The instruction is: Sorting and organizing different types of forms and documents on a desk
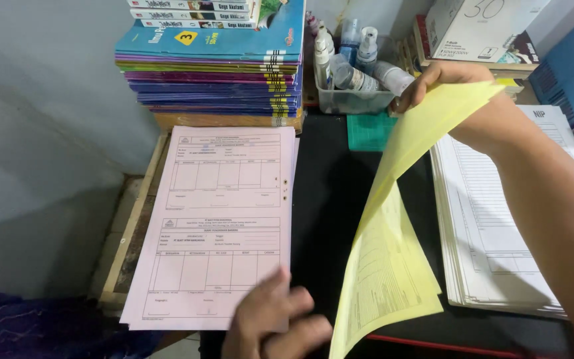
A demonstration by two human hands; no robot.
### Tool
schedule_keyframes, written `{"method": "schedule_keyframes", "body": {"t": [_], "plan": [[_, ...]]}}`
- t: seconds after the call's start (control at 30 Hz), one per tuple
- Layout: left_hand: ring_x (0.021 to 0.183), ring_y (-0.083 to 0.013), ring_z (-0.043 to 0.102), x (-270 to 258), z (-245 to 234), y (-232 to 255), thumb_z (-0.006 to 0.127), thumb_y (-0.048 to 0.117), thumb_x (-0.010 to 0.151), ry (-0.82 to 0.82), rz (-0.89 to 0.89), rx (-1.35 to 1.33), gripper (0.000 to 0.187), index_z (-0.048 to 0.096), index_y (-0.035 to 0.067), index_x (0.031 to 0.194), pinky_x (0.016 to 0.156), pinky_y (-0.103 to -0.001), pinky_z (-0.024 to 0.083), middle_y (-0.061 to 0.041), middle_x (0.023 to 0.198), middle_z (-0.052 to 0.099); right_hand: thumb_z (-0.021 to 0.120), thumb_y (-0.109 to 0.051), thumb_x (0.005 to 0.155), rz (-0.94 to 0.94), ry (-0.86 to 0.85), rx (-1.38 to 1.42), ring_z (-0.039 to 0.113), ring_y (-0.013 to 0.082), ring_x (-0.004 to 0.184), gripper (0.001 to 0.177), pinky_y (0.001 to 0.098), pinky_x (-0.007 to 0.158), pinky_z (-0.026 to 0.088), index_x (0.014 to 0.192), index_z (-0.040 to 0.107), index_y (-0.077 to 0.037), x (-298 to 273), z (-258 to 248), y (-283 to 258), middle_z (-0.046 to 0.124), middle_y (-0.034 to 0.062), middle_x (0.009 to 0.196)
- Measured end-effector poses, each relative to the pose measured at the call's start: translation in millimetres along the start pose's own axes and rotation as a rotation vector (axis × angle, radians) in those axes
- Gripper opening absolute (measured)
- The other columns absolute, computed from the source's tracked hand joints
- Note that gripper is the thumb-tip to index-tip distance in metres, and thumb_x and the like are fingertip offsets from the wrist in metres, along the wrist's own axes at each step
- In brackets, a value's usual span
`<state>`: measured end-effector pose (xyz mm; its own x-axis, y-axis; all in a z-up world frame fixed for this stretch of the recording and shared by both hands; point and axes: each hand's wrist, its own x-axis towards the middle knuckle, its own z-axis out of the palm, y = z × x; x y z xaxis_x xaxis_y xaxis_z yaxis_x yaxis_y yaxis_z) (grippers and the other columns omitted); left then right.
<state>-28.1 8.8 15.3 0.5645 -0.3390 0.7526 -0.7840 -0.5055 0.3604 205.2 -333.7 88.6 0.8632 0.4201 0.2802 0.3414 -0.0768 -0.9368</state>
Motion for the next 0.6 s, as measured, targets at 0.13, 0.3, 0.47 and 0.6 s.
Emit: {"method": "schedule_keyframes", "body": {"t": [0.13,0.3,0.47,0.6], "plan": [[0.144,-0.0312,0.051,95,-55,19,0.061,0.067,0.083,-0.226,-0.464,-0.329,0.092,0.041,0.003,0.146,0.114,-0.041,0.047,-0.018,0.153,0.051,0.068,0.011,0.092,-0.068,0.092,-0.526,0.066,0.0188,0.094,0.02,0.0316,0.087,0.056,0.109,0.067,0.0,-6,40,-72,0.07,0.0093,0.098],[0.131,-0.0313,0.058,117,-35,19,0.078,0.043,0.074,-0.263,-0.622,-0.43,0.095,0.035,0.001,0.147,0.103,-0.043,0.054,-0.018,0.141,0.056,0.073,-0.004,0.092,-0.345,0.111,-0.951,0.067,0.0229,0.083,0.028,0.043,0.088,0.051,0.12,0.069,-0.002,-27,77,-125,0.075,0.0087,0.117],[0.048,-0.0089,0.063,99,-7,15,0.052,0.058,0.089,-0.078,-0.843,-0.228,0.058,0.068,0.012,0.12,0.042,-0.026,0.046,0.003,0.063,0.073,0.081,-0.004,0.104,-0.502,0.194,-1.116,0.073,0.0279,0.108,0.017,0.0463,0.1,0.044,0.119,0.076,-0.003,-62,94,-164,0.077,0.0046,0.11],[0.089,-0.0173,0.077,93,-3,12,0.074,0.026,0.088,0.218,-0.721,-0.27,0.031,0.072,0.003,0.108,0.076,-0.03,0.063,-0.008,0.096,0.08,0.08,0.001,0.101,-0.449,0.432,-0.819,0.039,0.0441,0.146,0.076,0.0521,0.115,0.038,0.157,0.03,-0.011,-86,80,-130,0.04,0.0306,0.157]]}}
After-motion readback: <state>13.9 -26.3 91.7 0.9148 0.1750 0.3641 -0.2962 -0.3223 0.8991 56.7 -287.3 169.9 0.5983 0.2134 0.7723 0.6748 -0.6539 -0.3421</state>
